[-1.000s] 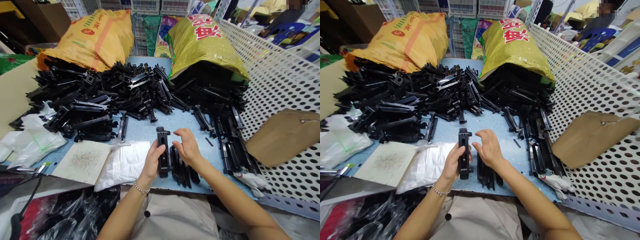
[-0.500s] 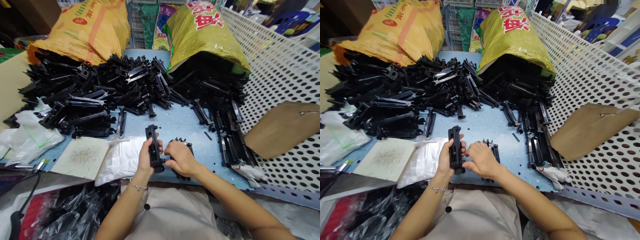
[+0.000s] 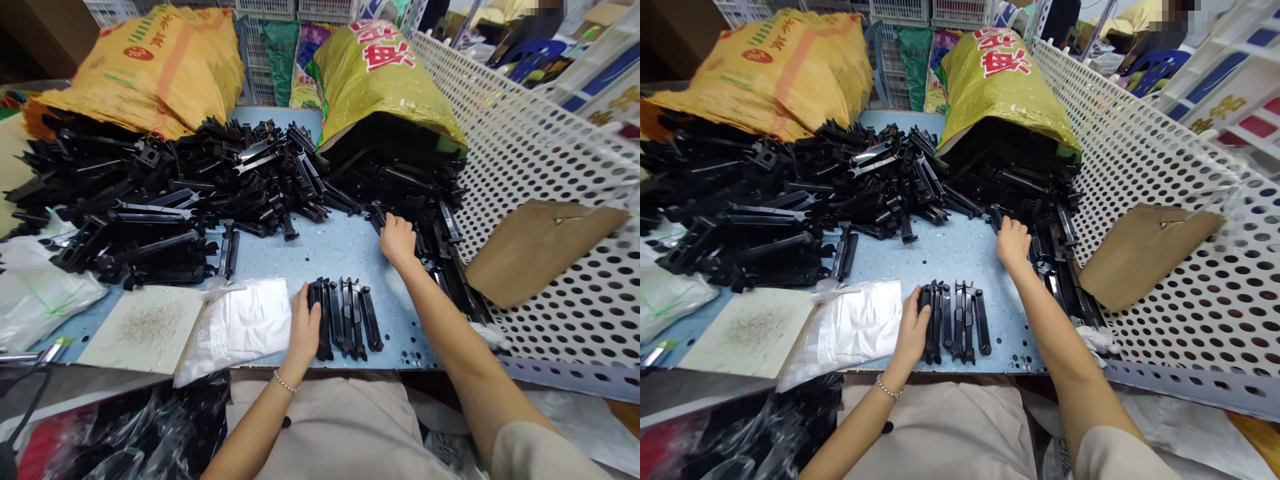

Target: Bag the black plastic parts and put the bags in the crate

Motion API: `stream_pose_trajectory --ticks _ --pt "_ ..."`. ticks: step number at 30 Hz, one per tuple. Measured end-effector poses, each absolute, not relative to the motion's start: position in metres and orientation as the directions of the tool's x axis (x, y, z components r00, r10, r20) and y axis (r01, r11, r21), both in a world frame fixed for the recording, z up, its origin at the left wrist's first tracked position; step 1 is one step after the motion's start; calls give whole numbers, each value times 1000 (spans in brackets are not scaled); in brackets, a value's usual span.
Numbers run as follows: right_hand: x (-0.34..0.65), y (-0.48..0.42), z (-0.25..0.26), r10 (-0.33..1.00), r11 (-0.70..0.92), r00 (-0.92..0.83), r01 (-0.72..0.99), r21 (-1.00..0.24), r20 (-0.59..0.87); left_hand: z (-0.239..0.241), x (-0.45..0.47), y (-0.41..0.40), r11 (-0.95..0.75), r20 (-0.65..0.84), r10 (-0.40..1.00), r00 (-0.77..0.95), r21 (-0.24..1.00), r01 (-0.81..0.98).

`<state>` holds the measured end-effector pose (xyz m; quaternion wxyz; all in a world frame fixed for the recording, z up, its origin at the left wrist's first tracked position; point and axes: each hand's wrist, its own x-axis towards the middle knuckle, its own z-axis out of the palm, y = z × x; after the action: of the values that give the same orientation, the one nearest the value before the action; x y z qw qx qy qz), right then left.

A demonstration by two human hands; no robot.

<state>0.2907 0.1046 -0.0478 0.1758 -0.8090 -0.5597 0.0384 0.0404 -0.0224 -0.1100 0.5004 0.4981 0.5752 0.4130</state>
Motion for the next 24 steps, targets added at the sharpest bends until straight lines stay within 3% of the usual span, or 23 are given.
stream_pose_trajectory --ticks 3,5,7,9,11,13,16,18,20,24 --pt "306 103 -49 912 -359 405 863 -355 62 -109 45 -23 14 -30 999 45 947 322" --pt "297 82 -49 936 -274 350 801 -532 45 -99 45 -21 -36 20 998 53 946 322" --pt "275 50 -46 978 -133 208 553 -823 -18 -85 47 -17 -54 39 996 83 980 194" --pt "245 17 -41 995 -79 -33 240 -968 -89 -68 50 -14 4 6 989 149 998 -66" --pt "219 -8 -34 989 -25 -137 190 -981 -52 -51 52 -11 133 -64 973 223 940 -314" --pt "203 -19 -27 989 137 -93 310 -941 113 -37 52 -9 240 -135 957 257 866 -439" --pt "198 -11 -18 901 373 -24 550 -747 432 -25 45 -11 316 -206 939 276 834 -453" --pt "198 4 -15 843 445 -64 640 -626 534 -24 42 -15 377 -247 912 329 822 -427" --pt "195 19 -15 846 462 -124 656 -597 518 -27 41 -19 414 -283 895 345 815 -405" --pt "184 31 -21 964 257 -185 457 -852 191 -34 40 -19 346 -298 937 182 860 -375"
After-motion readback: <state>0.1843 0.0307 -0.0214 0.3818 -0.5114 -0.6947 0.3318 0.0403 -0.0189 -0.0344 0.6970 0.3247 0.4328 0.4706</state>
